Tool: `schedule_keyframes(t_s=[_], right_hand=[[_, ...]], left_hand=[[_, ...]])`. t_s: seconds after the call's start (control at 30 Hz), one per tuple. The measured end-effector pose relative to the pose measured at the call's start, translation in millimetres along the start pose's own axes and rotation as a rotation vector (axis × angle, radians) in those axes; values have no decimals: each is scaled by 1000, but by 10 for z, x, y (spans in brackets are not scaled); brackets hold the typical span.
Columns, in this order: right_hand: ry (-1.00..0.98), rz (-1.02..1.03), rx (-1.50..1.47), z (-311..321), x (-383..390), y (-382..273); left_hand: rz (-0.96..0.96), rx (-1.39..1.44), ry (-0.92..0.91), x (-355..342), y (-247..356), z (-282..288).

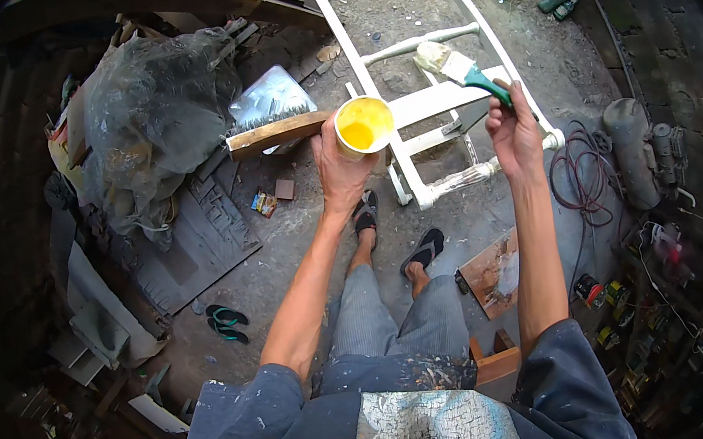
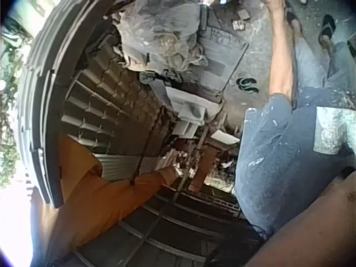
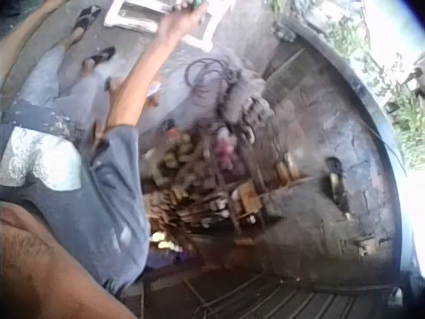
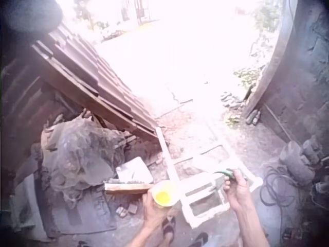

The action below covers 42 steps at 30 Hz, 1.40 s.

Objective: Applying paint and scrubbing an old chair to refinish it.

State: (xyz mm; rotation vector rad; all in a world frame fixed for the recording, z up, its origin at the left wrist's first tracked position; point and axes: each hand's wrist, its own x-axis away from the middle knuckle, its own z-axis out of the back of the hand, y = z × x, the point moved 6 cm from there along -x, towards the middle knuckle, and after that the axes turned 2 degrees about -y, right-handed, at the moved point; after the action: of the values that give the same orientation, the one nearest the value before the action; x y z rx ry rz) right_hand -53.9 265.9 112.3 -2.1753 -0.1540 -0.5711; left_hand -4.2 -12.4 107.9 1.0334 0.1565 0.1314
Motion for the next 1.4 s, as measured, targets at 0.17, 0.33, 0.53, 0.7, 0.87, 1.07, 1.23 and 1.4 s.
schedule_keyframes(t_s=[0.17,0.33,0.53,0.7,0.87,1.07,1.23,1.4], right_hand=[[129,15,461,208,-715,242],[118,54,630,129,-1134,562],[441,308,1105,459,-1414,-40],[67,636,1679,-308,-1059,560],[-177,623,1555,-854,-674,1027],[133,178,993,85,-1341,541],[169,678,1582,-317,-1213,227],[-354,593,1706,-901,-817,1045]], left_hand=[[15,-56,-19,194,-235,128],[156,-14,-44,486,-554,422],[197,-40,-19,651,-699,680],[218,-40,-3,652,-734,720],[205,-61,-9,600,-692,709],[187,-58,-27,583,-578,639],[198,-48,-7,651,-595,695],[199,-42,-13,666,-572,661]])
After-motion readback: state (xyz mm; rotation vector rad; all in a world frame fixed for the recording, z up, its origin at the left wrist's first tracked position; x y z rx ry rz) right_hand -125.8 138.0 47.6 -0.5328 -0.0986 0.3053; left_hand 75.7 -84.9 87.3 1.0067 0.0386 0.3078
